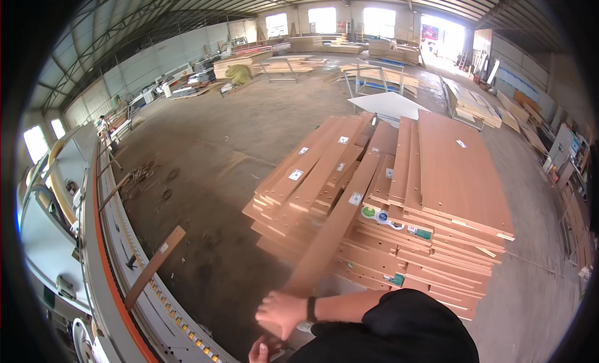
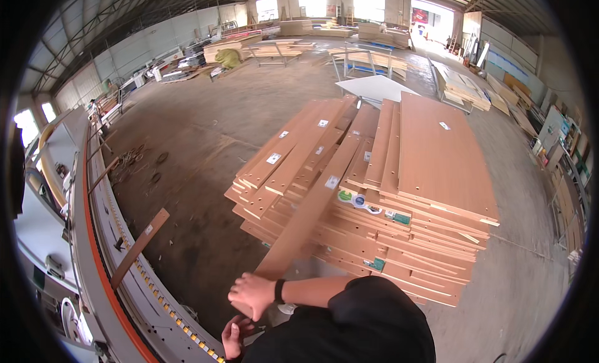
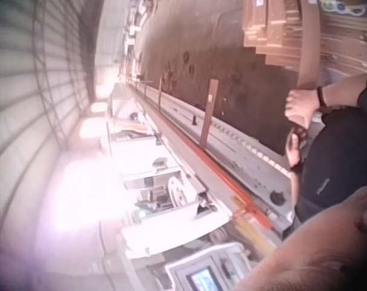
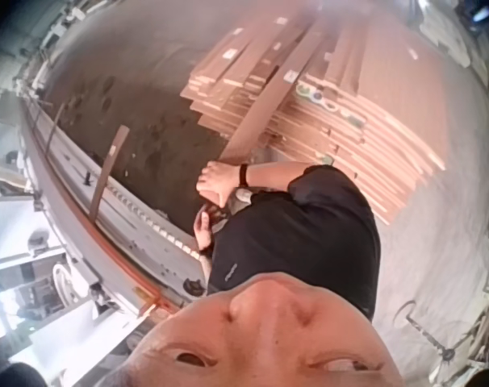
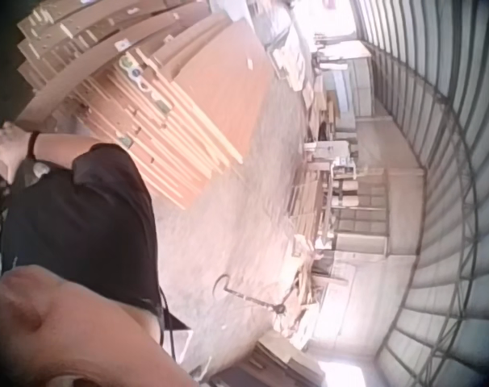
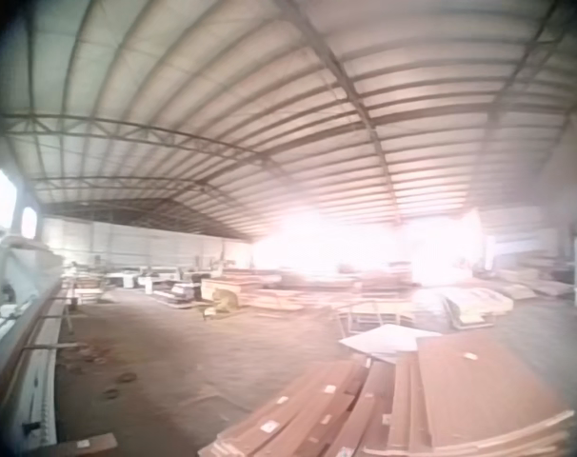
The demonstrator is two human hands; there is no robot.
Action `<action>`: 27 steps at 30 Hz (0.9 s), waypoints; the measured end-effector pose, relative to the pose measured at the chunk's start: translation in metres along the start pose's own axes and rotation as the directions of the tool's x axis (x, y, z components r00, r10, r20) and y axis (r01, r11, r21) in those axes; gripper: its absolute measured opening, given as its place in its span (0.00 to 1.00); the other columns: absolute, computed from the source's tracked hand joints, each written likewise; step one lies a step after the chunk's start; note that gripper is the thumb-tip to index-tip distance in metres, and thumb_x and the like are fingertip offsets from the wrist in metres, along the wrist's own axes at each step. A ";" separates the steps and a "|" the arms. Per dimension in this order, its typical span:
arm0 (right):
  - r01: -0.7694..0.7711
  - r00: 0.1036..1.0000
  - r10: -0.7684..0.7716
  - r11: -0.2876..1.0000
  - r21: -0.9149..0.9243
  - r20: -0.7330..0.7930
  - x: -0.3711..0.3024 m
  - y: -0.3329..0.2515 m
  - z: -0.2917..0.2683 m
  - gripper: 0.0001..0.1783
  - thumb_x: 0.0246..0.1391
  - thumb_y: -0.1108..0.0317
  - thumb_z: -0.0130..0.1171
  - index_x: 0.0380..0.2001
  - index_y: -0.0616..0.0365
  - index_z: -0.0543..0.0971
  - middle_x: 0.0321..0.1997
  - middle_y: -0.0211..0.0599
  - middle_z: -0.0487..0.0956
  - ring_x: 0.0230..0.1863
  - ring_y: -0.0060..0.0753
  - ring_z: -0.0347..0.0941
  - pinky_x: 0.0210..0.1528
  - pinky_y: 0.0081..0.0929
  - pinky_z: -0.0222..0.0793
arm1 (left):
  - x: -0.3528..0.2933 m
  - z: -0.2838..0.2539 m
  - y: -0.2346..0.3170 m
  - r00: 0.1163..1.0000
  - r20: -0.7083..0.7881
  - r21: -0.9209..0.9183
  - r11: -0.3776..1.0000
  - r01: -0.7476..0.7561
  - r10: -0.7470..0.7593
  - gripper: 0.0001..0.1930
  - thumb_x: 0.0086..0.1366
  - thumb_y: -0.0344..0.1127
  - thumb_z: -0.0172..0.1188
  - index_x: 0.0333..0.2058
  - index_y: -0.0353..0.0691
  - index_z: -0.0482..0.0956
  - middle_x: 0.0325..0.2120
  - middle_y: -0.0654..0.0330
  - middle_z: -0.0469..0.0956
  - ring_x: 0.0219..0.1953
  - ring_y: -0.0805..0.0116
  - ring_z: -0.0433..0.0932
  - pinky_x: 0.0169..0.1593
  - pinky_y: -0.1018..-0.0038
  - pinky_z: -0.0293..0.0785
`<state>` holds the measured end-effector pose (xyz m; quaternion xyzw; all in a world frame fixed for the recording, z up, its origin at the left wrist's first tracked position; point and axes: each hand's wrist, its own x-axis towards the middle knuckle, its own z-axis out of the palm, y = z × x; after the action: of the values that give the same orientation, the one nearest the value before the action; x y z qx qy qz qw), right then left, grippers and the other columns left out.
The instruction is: Operating an edge-banding machine by feeding wood panels into it.
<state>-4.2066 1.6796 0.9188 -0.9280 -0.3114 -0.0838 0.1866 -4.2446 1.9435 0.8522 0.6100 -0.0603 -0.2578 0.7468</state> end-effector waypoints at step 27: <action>-0.008 0.891 0.048 0.996 -0.089 0.451 -0.028 0.022 -0.028 0.41 0.28 0.51 0.78 0.52 0.48 0.78 0.49 0.37 0.80 0.57 0.44 0.74 0.60 0.43 0.69 | -0.217 -0.190 -0.168 0.354 -0.900 -0.435 0.560 -0.705 -0.253 0.15 0.70 0.48 0.65 0.48 0.47 0.82 0.38 0.64 0.84 0.40 0.69 0.82 0.46 0.68 0.79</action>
<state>-4.2166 1.6366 0.9305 -0.9334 -0.3291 0.1239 0.0709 -4.4069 2.1892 0.6951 0.2262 0.3790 0.2477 0.8624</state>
